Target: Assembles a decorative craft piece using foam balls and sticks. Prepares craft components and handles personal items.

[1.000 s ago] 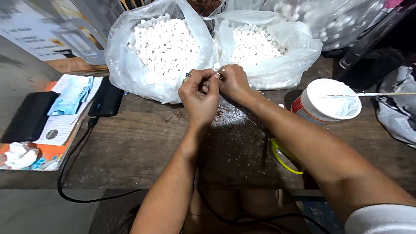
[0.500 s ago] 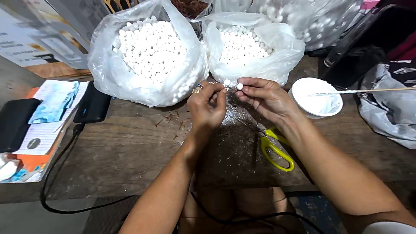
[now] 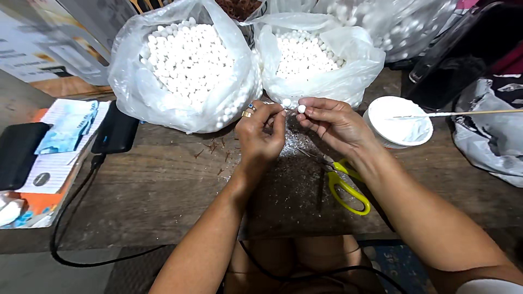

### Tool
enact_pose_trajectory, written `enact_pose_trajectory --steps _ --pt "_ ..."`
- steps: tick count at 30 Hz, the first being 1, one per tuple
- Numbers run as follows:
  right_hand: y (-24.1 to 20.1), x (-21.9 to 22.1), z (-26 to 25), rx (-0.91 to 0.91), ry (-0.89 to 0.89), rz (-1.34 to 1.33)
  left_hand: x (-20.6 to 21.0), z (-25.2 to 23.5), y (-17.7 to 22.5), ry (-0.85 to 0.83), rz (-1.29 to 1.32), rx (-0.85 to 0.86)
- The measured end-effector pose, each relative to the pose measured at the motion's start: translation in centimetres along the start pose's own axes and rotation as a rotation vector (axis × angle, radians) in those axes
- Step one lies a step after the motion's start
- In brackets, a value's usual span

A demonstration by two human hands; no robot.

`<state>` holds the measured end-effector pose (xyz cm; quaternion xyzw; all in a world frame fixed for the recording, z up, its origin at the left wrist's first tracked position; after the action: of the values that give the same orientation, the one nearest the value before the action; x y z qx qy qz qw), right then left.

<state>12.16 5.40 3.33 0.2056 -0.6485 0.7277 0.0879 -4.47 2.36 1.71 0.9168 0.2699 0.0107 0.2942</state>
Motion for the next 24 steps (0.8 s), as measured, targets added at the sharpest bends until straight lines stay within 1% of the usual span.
enact_pose_trajectory --steps 8,11,14,17,24 --pt "0.33 0.54 0.36 -0.106 0.058 0.035 0.18 0.08 0.0 0.007 0.004 0.014" --pt "0.36 0.53 0.4 -0.114 0.065 0.042 0.18 0.06 0.05 -0.001 0.002 0.014" --pt "0.31 0.6 0.43 -0.12 0.061 0.045 -0.07 -0.03 0.25 -0.043 -0.002 0.006" --pt "0.32 0.55 0.43 -0.135 0.058 0.05 0.28 0.12 0.0 -0.004 0.012 0.016" --pt "0.33 0.49 0.42 -0.167 0.045 0.073 0.43 0.19 -0.02 0.002 0.01 0.013"
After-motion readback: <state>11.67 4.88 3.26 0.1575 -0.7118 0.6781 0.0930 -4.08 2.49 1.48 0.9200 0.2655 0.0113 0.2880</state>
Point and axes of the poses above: each hand's wrist, its own z-axis away from the middle knuckle, its own x-axis out of the palm, y = z × x, the point moved 2 cm from there along -z, towards the middle knuckle, and after that the axes turned 5 degrees about y, right-handed, at the moved point
